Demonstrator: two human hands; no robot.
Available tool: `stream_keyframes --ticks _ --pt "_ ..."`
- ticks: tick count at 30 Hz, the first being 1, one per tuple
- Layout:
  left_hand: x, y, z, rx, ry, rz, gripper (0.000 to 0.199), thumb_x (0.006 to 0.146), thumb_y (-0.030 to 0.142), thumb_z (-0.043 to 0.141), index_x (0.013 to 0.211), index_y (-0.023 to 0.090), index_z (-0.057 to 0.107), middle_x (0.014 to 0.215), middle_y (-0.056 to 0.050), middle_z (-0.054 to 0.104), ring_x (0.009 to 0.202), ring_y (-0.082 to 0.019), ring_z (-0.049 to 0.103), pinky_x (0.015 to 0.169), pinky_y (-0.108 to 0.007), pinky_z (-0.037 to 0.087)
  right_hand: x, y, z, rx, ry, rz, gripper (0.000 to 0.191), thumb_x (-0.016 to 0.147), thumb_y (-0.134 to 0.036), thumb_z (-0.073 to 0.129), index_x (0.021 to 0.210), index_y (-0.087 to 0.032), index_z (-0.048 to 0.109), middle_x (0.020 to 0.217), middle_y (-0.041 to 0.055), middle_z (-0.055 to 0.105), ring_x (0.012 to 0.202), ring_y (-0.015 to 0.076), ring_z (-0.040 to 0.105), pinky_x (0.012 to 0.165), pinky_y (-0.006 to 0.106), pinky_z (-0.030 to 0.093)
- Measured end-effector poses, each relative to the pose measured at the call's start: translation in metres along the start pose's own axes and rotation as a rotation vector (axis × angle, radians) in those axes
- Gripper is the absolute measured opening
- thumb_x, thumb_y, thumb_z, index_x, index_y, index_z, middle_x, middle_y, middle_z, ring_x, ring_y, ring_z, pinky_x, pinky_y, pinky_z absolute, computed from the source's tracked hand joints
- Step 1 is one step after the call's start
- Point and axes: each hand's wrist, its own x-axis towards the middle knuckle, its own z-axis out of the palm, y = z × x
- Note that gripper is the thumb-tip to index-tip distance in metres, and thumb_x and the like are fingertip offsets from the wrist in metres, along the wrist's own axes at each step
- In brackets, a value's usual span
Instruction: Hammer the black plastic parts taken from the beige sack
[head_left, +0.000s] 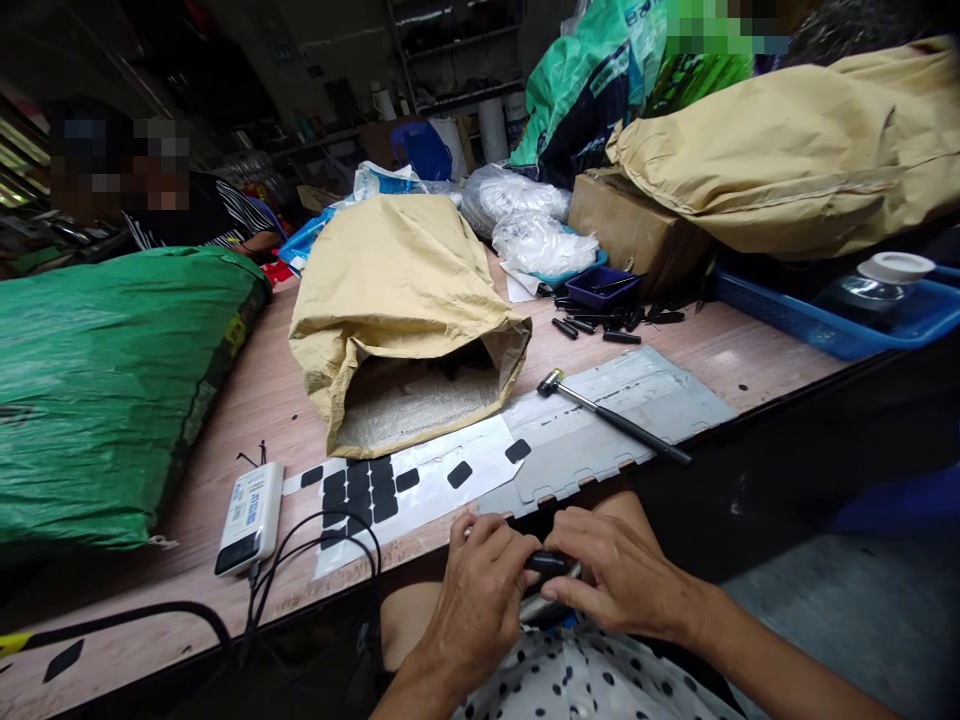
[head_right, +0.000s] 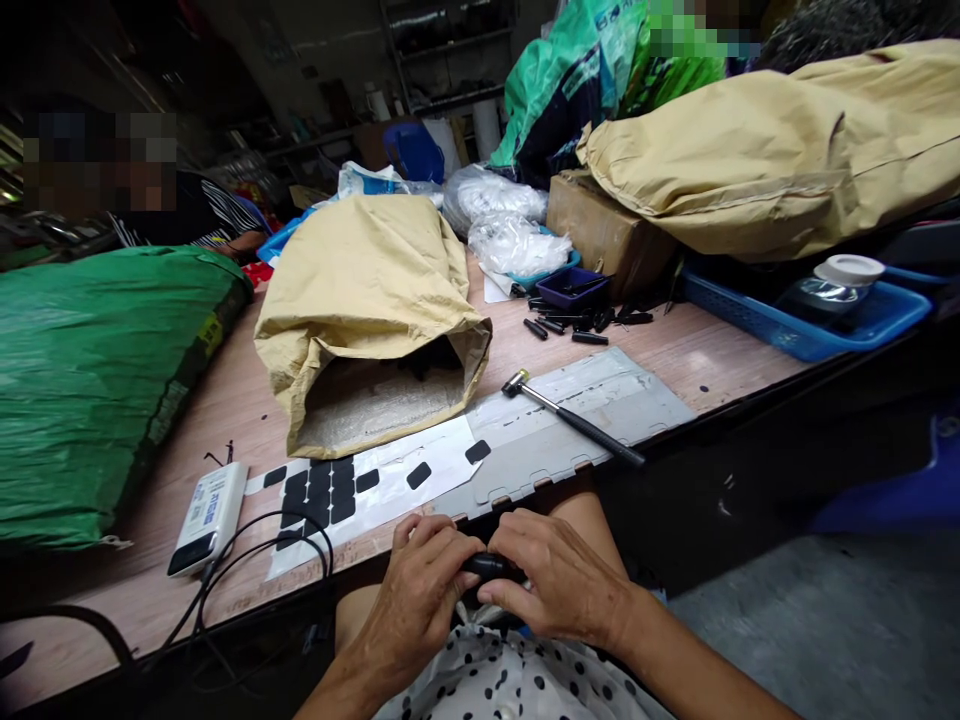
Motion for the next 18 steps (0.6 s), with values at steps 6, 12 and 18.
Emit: stream_keyframes --ticks 6,12,18 --pt "-0.005 0.001 0.004 -0.012 0.008 -0.006 0.029 0.092 0.010 0.053 0.113 0.025 0.065 0.097 -0.004 0.070 0.108 -0.027 0.055 0.100 -0.048 0.031 0.001 -0.003 0.003 -0.049 0.002 -0.051 0.021 0.100 -0.040 0.055 0.100 -0.021 0.063 0.093 0.0032 0.064 0.088 0.0168 0.055 0.077 0.031 0.041" --pt "-0.017 0.002 0.022 0.010 0.094 -0.014 0.020 0.091 0.012 0.046 0.088 0.020 0.063 0.078 -0.004 0.063 0.089 -0.025 0.056 0.088 -0.045 0.035 -0.003 -0.009 0.025 -0.087 0.080 -0.106 0.019 0.092 -0.027 0.058 0.075 -0.020 0.054 0.079 0.0034 0.057 0.077 0.0163 0.046 0.071 0.033 0.036" --pt "-0.042 -0.013 0.049 -0.197 -0.019 -0.216 0.020 0.094 0.024 0.052 0.100 0.023 0.071 0.092 -0.007 0.071 0.089 -0.025 0.058 0.082 -0.040 0.040 -0.009 -0.006 0.034 -0.091 -0.122 0.030 0.019 0.092 -0.036 0.061 0.083 -0.020 0.061 0.084 0.0025 0.063 0.081 0.0169 0.054 0.074 0.032 0.040"
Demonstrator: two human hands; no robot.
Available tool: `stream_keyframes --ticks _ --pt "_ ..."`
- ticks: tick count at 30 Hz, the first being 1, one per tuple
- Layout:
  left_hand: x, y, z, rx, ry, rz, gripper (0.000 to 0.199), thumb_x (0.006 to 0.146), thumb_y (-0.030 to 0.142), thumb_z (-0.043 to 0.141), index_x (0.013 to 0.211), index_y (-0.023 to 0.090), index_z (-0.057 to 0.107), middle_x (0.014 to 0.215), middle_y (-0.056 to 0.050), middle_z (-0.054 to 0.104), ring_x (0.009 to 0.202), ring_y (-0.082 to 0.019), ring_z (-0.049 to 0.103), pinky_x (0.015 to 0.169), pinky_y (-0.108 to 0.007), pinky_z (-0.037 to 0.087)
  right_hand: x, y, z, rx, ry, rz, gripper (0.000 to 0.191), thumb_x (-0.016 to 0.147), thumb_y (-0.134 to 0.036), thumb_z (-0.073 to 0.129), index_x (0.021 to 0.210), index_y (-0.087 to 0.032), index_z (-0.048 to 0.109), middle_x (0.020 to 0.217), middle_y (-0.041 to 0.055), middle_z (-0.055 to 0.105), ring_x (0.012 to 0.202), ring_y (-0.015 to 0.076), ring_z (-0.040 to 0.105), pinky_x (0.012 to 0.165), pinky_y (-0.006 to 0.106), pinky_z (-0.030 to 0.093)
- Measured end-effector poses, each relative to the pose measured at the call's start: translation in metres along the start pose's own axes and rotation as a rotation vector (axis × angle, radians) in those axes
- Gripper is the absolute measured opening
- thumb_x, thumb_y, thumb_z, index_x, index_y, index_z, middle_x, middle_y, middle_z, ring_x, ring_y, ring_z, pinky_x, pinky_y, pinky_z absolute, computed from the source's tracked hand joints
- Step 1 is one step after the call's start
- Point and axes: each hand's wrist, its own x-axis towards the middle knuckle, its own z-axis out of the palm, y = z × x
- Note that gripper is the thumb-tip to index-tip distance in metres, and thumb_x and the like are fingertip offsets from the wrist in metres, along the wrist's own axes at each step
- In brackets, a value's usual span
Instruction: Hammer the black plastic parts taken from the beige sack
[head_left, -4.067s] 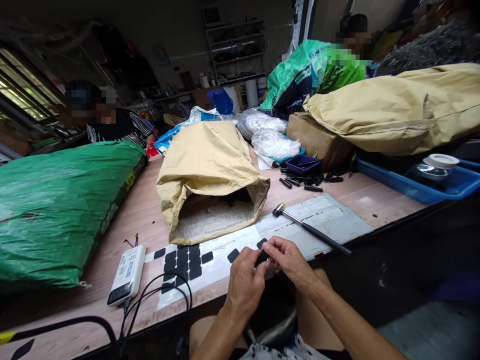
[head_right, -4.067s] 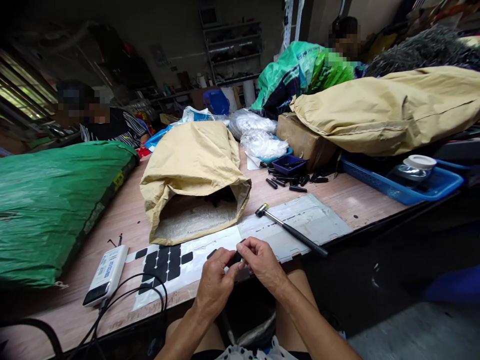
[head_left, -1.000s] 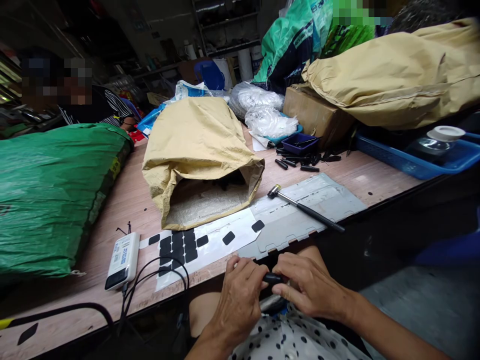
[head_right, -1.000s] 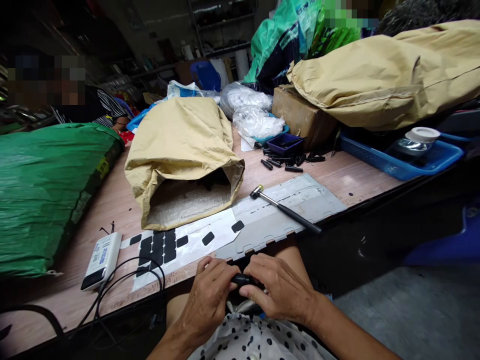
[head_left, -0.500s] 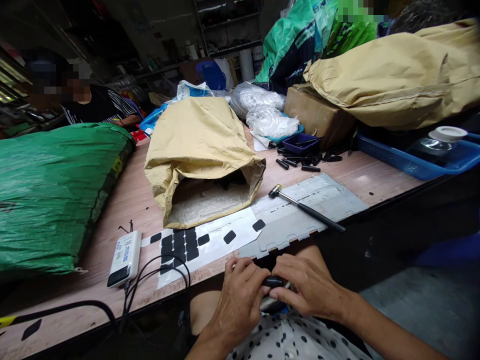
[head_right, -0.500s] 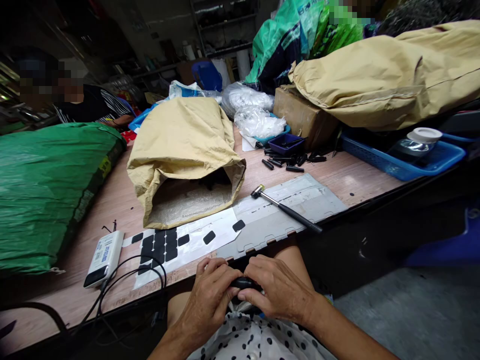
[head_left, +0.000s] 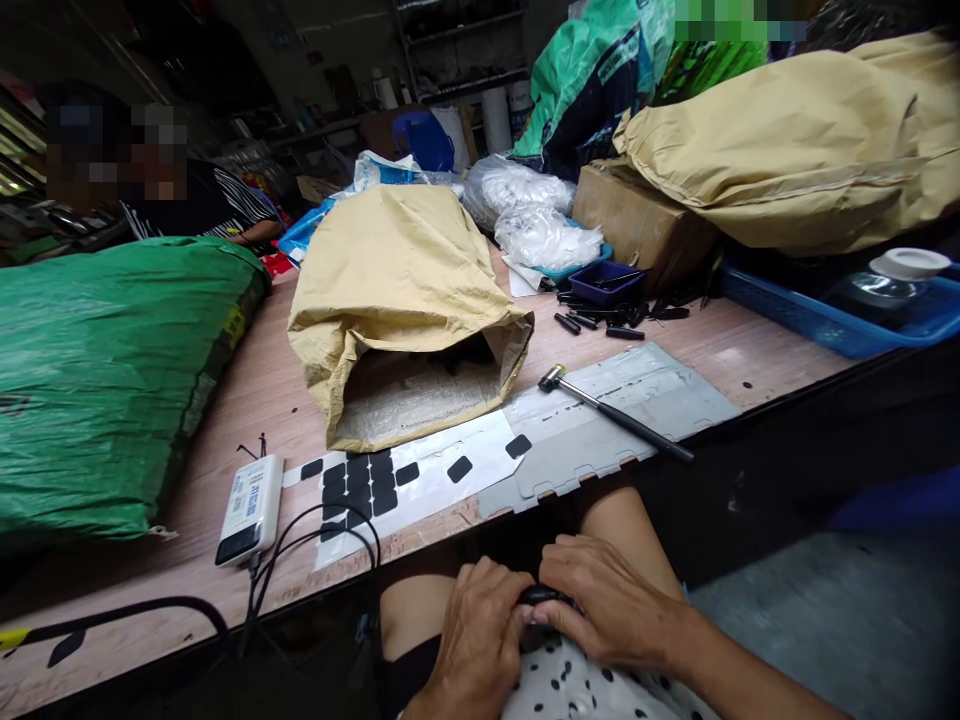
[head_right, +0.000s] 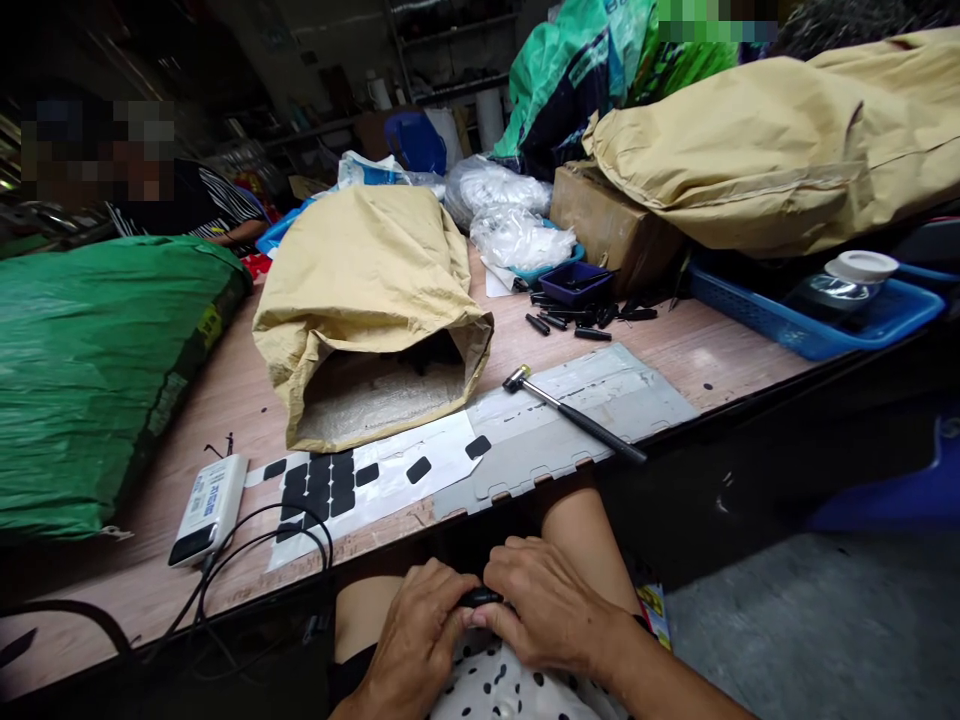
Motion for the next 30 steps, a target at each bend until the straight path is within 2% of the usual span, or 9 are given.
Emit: stream_keyframes --ticks 3,5,7,9,12,18,25,27,30 --pt "-0.002 -0.024 0.018 -0.287 -0.055 -0.262 0.028 0.094 0.039 0.057 0.112 0.023 0.072 0.104 -0.007 0.073 0.097 -0.026 0.061 0.085 -0.038 0.043 0.004 0.007 -0.022 0.031 -0.024 0.059 0.029 0.087 -0.051 0.069 0.099 -0.024 0.067 0.095 0.0016 0.067 0.089 0.0186 0.060 0.078 0.031 0.043" --pt "0.001 -0.039 0.028 -0.535 -0.091 -0.418 0.041 0.092 0.053 0.058 0.113 0.019 0.071 0.094 -0.007 0.074 0.087 -0.024 0.062 0.079 -0.035 0.043 0.009 0.016 -0.044 0.045 0.115 0.136 0.031 0.092 -0.051 0.064 0.110 -0.026 0.068 0.104 0.0023 0.068 0.093 0.0183 0.062 0.080 0.031 0.045" --pt "0.007 -0.049 0.033 -0.763 -0.107 -0.512 0.057 0.087 0.065 0.061 0.113 0.015 0.070 0.082 -0.006 0.072 0.073 -0.020 0.058 0.072 -0.032 0.041 0.017 0.030 -0.067 0.049 0.317 0.195 0.029 0.098 -0.047 0.054 0.109 -0.024 0.069 0.100 0.0036 0.068 0.090 0.0170 0.062 0.082 0.031 0.046" --pt "0.012 -0.052 0.034 -0.921 -0.086 -0.556 0.065 0.081 0.070 0.067 0.112 0.013 0.068 0.080 -0.006 0.071 0.070 -0.017 0.057 0.071 -0.029 0.039 0.025 0.048 -0.085 0.000 0.483 0.213 0.028 0.101 -0.041 0.049 0.103 -0.023 0.070 0.097 0.0053 0.067 0.091 0.0180 0.061 0.083 0.031 0.047" --pt "0.015 -0.046 0.028 -1.055 -0.106 -0.572 0.063 0.080 0.068 0.071 0.110 0.013 0.066 0.087 -0.009 0.074 0.072 -0.015 0.059 0.071 -0.027 0.038 0.036 0.077 -0.099 -0.270 0.659 0.262 0.026 0.100 -0.035 0.050 0.099 -0.021 0.071 0.096 0.0080 0.067 0.096 0.0231 0.058 0.090 0.037 0.045" --pt "0.014 -0.037 0.024 -1.254 -0.192 -0.569 0.057 0.083 0.061 0.071 0.109 0.010 0.064 0.089 -0.015 0.077 0.067 -0.017 0.063 0.068 -0.028 0.040 0.054 0.116 -0.081 -0.587 0.656 0.467 0.029 0.097 -0.035 0.050 0.112 -0.019 0.069 0.104 0.0122 0.064 0.097 0.0271 0.051 0.081 0.038 0.038" --pt "0.012 -0.038 0.025 -1.267 -0.202 -0.574 0.054 0.085 0.057 0.070 0.107 0.009 0.065 0.088 -0.016 0.078 0.065 -0.016 0.065 0.065 -0.026 0.040 0.063 0.119 -0.074 -0.641 0.660 0.539 0.027 0.099 -0.033 0.045 0.112 -0.020 0.065 0.105 0.0113 0.062 0.097 0.0263 0.049 0.076 0.036 0.030" --pt "0.013 -0.042 0.031 -1.217 -0.198 -0.644 0.050 0.086 0.055 0.069 0.107 0.010 0.064 0.087 -0.014 0.077 0.063 -0.015 0.064 0.060 -0.023 0.037 0.067 0.120 -0.078 -0.591 0.649 0.562 0.023 0.097 -0.032 0.049 0.107 -0.020 0.066 0.103 0.0108 0.063 0.095 0.0254 0.050 0.075 0.035 0.029" --pt "0.025 -0.058 0.048 -1.154 -0.169 -0.903 0.039 0.091 0.047 0.063 0.108 0.012 0.062 0.083 -0.009 0.075 0.055 -0.012 0.060 0.052 -0.020 0.032 0.075 0.120 -0.081 -0.571 0.646 0.600 0.018 0.094 -0.030 0.053 0.100 -0.019 0.066 0.100 0.0107 0.063 0.091 0.0243 0.050 0.072 0.034 0.027"
